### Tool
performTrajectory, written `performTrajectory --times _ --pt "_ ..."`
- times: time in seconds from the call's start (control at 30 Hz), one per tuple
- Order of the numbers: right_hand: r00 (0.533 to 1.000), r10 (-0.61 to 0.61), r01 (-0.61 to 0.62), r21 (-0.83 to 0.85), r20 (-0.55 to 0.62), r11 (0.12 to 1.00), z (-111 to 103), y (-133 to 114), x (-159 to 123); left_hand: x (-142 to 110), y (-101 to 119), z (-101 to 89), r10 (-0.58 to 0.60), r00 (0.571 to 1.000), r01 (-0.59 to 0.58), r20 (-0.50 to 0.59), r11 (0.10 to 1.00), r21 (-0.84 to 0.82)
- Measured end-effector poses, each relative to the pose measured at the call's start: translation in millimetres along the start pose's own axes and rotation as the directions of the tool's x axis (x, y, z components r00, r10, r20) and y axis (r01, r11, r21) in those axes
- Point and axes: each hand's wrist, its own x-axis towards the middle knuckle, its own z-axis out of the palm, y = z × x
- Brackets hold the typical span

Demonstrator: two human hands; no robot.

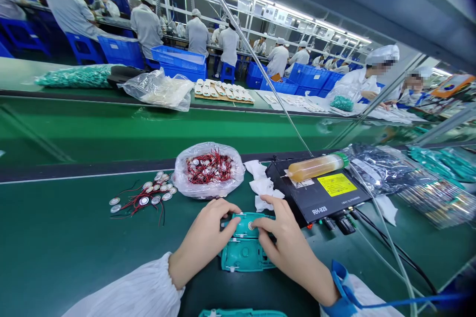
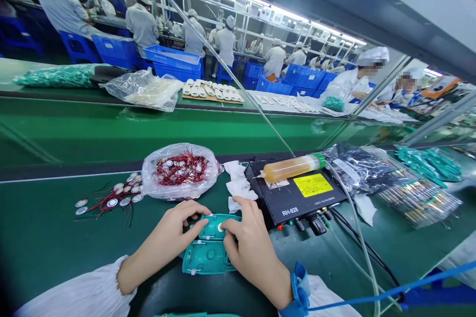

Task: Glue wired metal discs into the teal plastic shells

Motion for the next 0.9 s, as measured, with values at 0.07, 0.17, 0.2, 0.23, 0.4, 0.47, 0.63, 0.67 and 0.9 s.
performTrajectory --times 0.07,0.17,0.2,0.23,0.4,0.47,0.63,0.67,0.9 --pt "1.000 0.002 -0.002 -0.001 -0.004 1.000 1 0 0 1 0 0.3 0.001 1.000 -0.001 0.002 1.000 0.000" --pt "1.000 0.002 -0.002 -0.027 -0.001 1.000 2 0 -1 2 1 0.4 0.002 1.000 -0.002 0.011 1.000 0.002" --pt "1.000 0.002 -0.002 -0.037 -0.002 0.999 2 0 -1 2 1 0.2 0.002 1.000 -0.002 0.014 1.000 0.004" --pt "1.000 0.003 -0.004 -0.043 -0.006 0.999 2 -1 0 2 1 -0.3 0.001 1.000 -0.002 0.018 1.000 0.007" --pt "0.994 0.041 -0.035 0.062 -0.099 0.997 -6 0 1 0 2 -6.8 0.015 0.998 -0.017 0.054 0.999 0.029" --pt "0.992 0.048 -0.035 0.120 -0.113 0.992 -10 1 2 0 1 -10.5 0.025 0.996 -0.028 0.080 0.999 0.042" --pt "0.996 0.019 -0.004 0.180 -0.085 0.984 -14 3 4 -2 4 -16.1 0.043 0.993 -0.053 0.106 0.995 0.087" --pt "0.996 0.014 0.005 0.197 -0.092 0.980 -14 3 4 -3 4 -17.6 0.046 0.994 -0.056 0.102 0.993 0.102" --pt "0.986 0.011 0.037 0.285 -0.164 0.958 -15 1 4 -27 -10 -55.5 -0.051 0.998 0.060 -0.034 0.931 0.360"
